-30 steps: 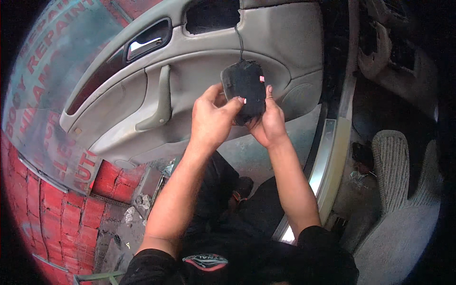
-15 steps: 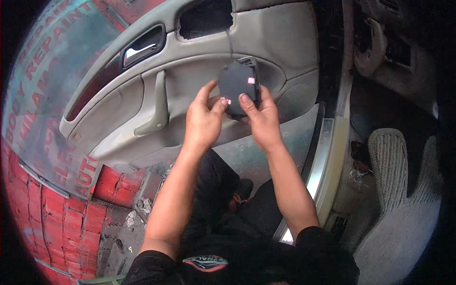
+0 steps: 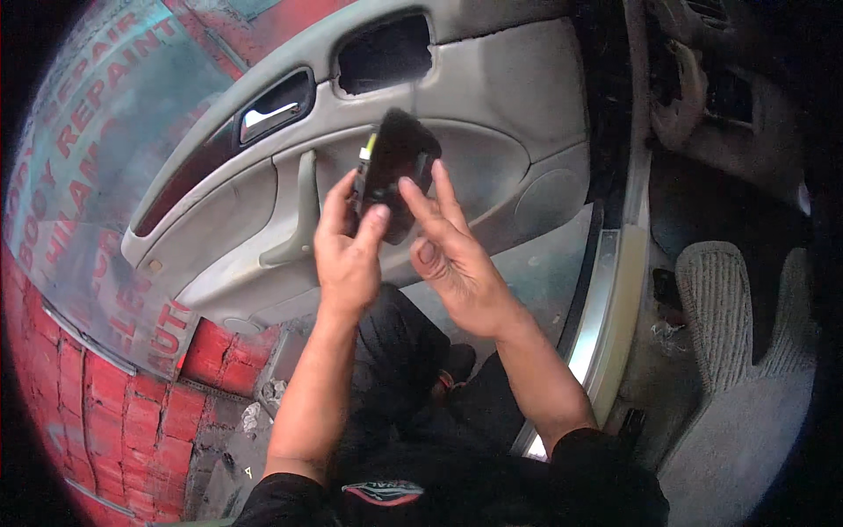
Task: The person installs a door control panel into a car door by connecting the internal wiring harness, positioning the panel, and pressing it into place using their hands and a pair of scissors to help guide or seat the components.
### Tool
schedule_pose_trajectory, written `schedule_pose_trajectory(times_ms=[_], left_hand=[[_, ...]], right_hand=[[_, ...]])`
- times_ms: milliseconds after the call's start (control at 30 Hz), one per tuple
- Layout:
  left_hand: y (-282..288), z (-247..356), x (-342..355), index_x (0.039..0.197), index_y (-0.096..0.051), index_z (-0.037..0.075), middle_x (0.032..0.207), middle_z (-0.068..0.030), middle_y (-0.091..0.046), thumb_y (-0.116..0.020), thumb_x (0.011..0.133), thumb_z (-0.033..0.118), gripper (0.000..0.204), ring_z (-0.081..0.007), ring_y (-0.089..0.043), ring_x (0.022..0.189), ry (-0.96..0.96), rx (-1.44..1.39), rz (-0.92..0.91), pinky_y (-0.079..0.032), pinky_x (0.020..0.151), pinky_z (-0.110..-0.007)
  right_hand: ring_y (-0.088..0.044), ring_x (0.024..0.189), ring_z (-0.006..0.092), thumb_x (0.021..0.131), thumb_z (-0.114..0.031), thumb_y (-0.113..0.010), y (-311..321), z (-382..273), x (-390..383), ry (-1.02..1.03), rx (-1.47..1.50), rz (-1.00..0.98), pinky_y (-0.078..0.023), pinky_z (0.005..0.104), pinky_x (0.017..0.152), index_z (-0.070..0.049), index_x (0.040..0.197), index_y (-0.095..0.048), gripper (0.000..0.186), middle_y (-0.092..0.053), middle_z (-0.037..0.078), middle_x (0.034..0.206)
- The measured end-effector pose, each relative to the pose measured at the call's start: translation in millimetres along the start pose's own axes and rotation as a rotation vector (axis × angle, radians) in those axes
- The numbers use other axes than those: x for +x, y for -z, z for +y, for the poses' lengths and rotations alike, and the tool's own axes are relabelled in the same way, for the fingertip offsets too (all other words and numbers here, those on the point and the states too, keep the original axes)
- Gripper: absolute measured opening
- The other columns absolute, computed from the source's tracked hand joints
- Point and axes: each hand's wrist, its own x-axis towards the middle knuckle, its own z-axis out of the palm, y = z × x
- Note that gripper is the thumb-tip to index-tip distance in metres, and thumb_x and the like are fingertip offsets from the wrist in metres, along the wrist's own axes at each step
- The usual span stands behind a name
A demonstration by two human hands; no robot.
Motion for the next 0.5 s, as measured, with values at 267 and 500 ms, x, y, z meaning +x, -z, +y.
schedule_pose_trajectory(times_ms=[267, 500], left_hand=[[21, 19, 65, 0.132, -0.046, -0.008, 0.121, -0.0191, -0.062, -0.053, 0.1, 0.006, 0.036, -0.0306, -0.066, 0.106, 0.126, -0.33, -0.053, -0.057, 0.091, -0.047], [17, 43, 116, 0.125, -0.052, -0.008, 0.11, -0.015, -0.065, -0.053, 0.101, 0.008, 0.028, -0.0262, -0.069, 0.096, 0.119, -0.295, -0.071, -0.06, 0.083, -0.046]], right_hand=[[-0.036, 0.144, 0.0341, 0.1, -0.04, -0.058, -1, 10, 1, -0.057, 0.067, 0.189, -0.035, 0.0438, 0.112, -0.008, 0.146, -0.049, 0.056, -0.024, 0.022, 0.161], [-0.045, 0.135, 0.0281, 0.099, -0.036, -0.061, 4, 22, 3, -0.115, 0.118, 0.254, -0.042, 0.0411, 0.107, -0.004, 0.138, -0.054, 0.051, -0.037, 0.016, 0.153]])
